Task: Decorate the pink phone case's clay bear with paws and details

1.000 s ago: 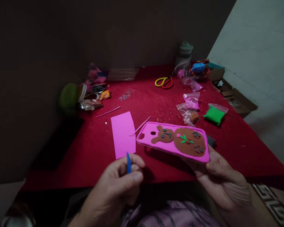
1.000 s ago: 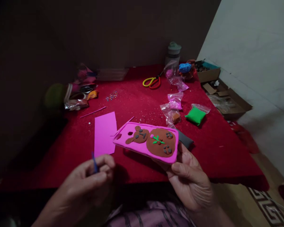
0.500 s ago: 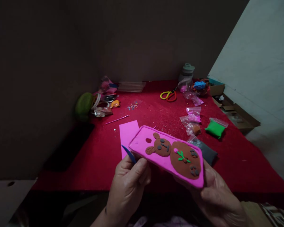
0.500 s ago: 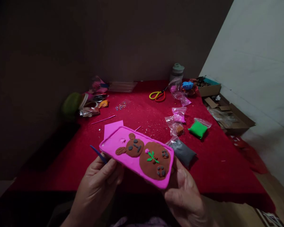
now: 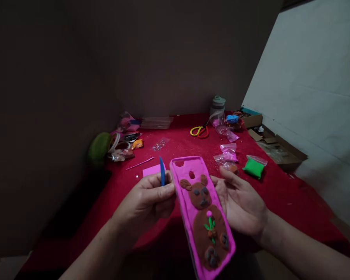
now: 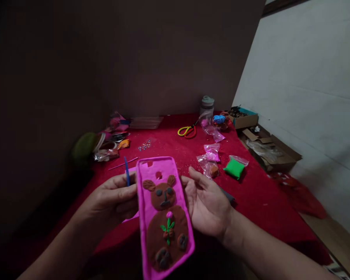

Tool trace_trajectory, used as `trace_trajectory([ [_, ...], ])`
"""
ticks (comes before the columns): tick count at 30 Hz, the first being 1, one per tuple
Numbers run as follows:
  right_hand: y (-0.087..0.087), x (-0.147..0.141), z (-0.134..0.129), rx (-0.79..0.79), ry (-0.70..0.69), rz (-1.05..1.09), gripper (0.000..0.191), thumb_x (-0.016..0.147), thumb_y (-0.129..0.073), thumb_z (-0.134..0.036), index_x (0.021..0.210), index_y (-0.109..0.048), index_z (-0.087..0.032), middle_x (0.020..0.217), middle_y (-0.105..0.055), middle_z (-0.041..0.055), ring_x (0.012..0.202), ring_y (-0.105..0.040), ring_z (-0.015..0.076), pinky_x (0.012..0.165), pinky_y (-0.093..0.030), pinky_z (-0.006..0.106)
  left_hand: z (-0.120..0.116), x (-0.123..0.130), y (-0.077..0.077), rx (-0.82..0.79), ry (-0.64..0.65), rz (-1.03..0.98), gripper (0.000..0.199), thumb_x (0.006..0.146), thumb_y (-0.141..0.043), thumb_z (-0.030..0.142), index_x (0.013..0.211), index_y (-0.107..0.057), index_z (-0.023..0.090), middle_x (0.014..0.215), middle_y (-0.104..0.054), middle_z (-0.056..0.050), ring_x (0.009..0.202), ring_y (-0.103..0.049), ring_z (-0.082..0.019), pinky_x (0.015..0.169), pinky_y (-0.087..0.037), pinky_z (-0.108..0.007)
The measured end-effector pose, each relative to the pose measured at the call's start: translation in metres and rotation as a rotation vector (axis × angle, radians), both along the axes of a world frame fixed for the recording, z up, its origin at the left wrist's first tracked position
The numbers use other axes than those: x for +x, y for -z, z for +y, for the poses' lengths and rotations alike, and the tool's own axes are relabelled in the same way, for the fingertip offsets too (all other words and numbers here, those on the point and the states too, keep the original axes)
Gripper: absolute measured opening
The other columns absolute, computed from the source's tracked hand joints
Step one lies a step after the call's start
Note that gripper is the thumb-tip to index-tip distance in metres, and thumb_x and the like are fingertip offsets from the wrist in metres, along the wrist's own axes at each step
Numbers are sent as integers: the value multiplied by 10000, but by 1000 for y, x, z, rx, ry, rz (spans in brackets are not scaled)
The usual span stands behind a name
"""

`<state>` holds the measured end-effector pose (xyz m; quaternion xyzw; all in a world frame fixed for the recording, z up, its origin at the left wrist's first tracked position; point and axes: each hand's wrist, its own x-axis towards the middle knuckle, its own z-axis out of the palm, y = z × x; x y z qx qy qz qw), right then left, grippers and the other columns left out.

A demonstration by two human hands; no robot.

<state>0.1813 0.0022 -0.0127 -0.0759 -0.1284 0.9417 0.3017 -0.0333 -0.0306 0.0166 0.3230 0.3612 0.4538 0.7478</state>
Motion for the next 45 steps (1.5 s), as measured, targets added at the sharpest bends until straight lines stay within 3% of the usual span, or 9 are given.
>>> trace_trajectory([
  [5, -3, -4, 22, 105, -19, -60, 363, 806, -604, -405, 1071, -625, -157, 1129, -682, 101, 1136, -597, 268, 1089, -317, 500, 35, 0, -1, 18, 67, 68, 166, 761, -720, 192, 725, -564, 147, 521, -352, 84, 410, -226, -20, 386, -206, -143],
  [11, 8, 0, 47, 82, -36, -169, 420, 756, -620, -411, 1089, -630, -155, 1147, -683, 100, 1211, -549, 283, 1134, -223, 513, 65, 4, 1, 14, 136, 136, 204, 767, -699, 186, 688, -515, 152, 504, -311, 94, 418, -204, -32, 387, -178, -160],
  [14, 8, 2, 52, 55, 1, -213, 389, 759, -596, -424, 1038, -652, -158, 1126, -697, 86, 1220, -546, 268, 1150, -202, 492, 71, 7, 6, 37, 100, 164, 144, 795, -680, 223, 785, -557, 148, 561, -372, 74, 453, -279, -41, 419, -226, -157],
  [19, 4, 3, 54, 17, 151, -224, 324, 767, -586, -368, 1025, -676, -194, 1170, -689, 51, 1224, -549, 225, 1168, -203, 442, 69, 8, 12, 125, -29, 291, 135, 896, -562, 280, 904, -610, 155, 659, -531, 20, 581, -457, -79, 566, -369, -180],
  [24, 5, 5, 51, 31, 160, -195, 201, 735, -644, -297, 891, -717, -193, 1022, -732, 56, 1158, -593, 262, 1152, -239, 489, 62, 8, 12, 336, -68, 707, 231, 933, -460, 325, 800, -566, 169, 582, -530, 33, 481, -471, -91, 489, -365, -200],
  [27, 6, 6, 47, 44, 188, -172, 131, 758, -640, -263, 832, -731, -205, 930, -747, 34, 1093, -633, 253, 1146, -258, 482, 58, 6, 15, 524, -157, 972, 210, 937, -442, 306, 972, -597, 171, 549, -535, 50, 452, -481, -95, 476, -366, -198],
  [31, 6, 3, 41, 77, 197, -169, 132, 753, -648, -243, 830, -748, -205, 890, -750, 31, 1051, -655, 250, 1143, -273, 469, 52, 5, 26, 815, -240, 1217, 354, 927, -467, 237, 1252, -554, 129, 496, -518, 66, 401, -463, -90, 440, -320, -198],
  [38, 6, -3, 33, 117, 207, -232, 171, 735, -675, -246, 883, -753, -210, 875, -752, 41, 1134, -614, 266, 1151, -252, 474, 43, 6, 34, 989, -264, 1313, 431, 933, -458, 210, 1358, -515, 177, 728, -733, -52, 509, -630, -139, 546, -447, -225],
  [45, 9, -3, 31, 157, 186, -262, 156, 747, -663, -257, 857, -758, -202, 915, -749, 58, 1159, -595, 281, 1146, -259, 486, 43, 7, 27, 965, -221, 1322, 410, 907, -452, 157, 1284, -574, 53, 617, -705, -60, 391, -545, -114, 435, -383, -216],
])
